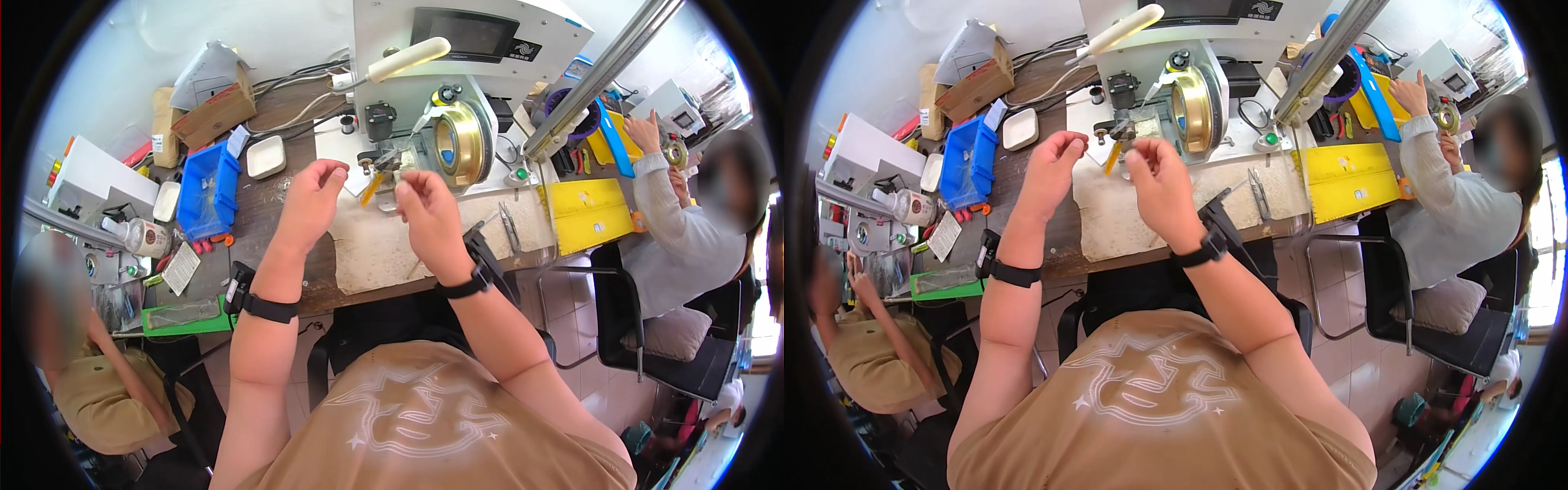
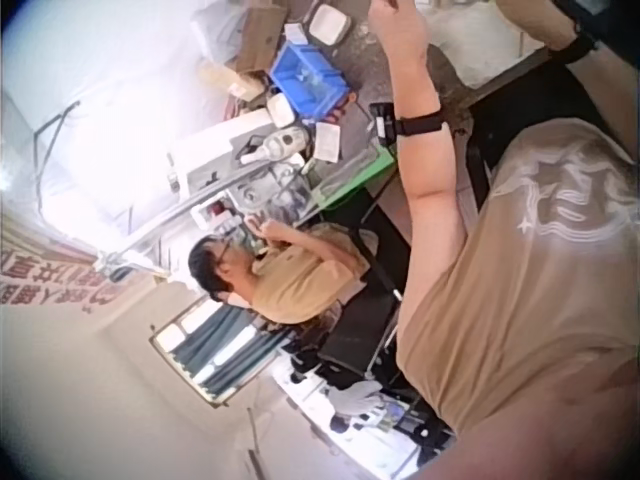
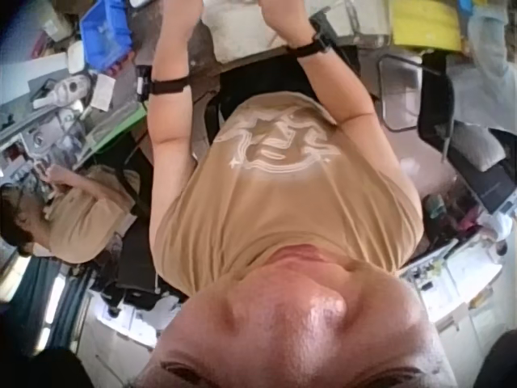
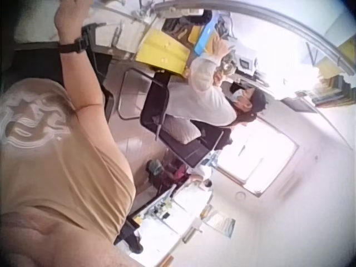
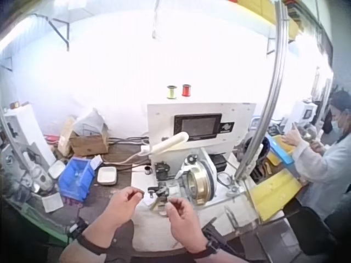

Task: Manually assembling small precision components using tweezers, brushes, and adhesive at a specialized assembly machine.

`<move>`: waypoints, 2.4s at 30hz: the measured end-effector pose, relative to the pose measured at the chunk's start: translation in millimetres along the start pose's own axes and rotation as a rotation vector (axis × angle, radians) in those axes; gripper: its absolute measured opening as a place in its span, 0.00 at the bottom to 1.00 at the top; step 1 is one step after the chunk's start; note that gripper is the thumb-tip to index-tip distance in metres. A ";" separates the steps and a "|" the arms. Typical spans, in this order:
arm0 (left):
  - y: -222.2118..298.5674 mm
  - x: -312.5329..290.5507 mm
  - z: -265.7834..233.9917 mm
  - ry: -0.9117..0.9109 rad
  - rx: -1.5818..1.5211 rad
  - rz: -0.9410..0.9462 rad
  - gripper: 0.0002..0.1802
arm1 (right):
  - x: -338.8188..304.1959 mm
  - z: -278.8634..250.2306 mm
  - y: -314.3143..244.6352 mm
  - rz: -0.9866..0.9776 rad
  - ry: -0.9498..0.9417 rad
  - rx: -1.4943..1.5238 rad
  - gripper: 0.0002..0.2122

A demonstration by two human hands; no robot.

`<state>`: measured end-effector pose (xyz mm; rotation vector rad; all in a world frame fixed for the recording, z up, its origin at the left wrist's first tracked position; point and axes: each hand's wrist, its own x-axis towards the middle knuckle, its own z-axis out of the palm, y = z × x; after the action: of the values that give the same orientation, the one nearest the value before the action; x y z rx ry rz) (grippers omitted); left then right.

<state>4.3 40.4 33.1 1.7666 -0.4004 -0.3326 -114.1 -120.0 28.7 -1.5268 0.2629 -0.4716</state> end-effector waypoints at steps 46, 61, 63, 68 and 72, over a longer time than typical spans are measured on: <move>45.1 9.9 51.7 0.038 0.423 0.929 0.06 | 14.8 11.5 -11.8 0.266 0.143 0.712 0.07; -2.8 0.3 80.3 0.084 0.286 1.156 0.06 | 27.8 -184.6 -34.7 -0.219 0.856 -0.102 0.06; -4.1 -1.3 82.7 0.090 0.286 1.152 0.06 | 78.3 -240.0 -36.2 -0.312 0.871 -0.282 0.10; -12.1 -2.5 84.9 0.073 0.320 1.144 0.08 | 157.1 -297.1 -24.6 -0.252 0.709 -0.808 0.19; -10.9 -5.6 82.7 0.140 0.396 1.144 0.11 | 173.5 -311.1 -18.7 -0.124 0.659 -1.039 0.21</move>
<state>-35.2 -27.3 3.7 1.6254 -1.3371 0.7182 -103.3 -475.5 56.5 -2.3556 1.0499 -1.0328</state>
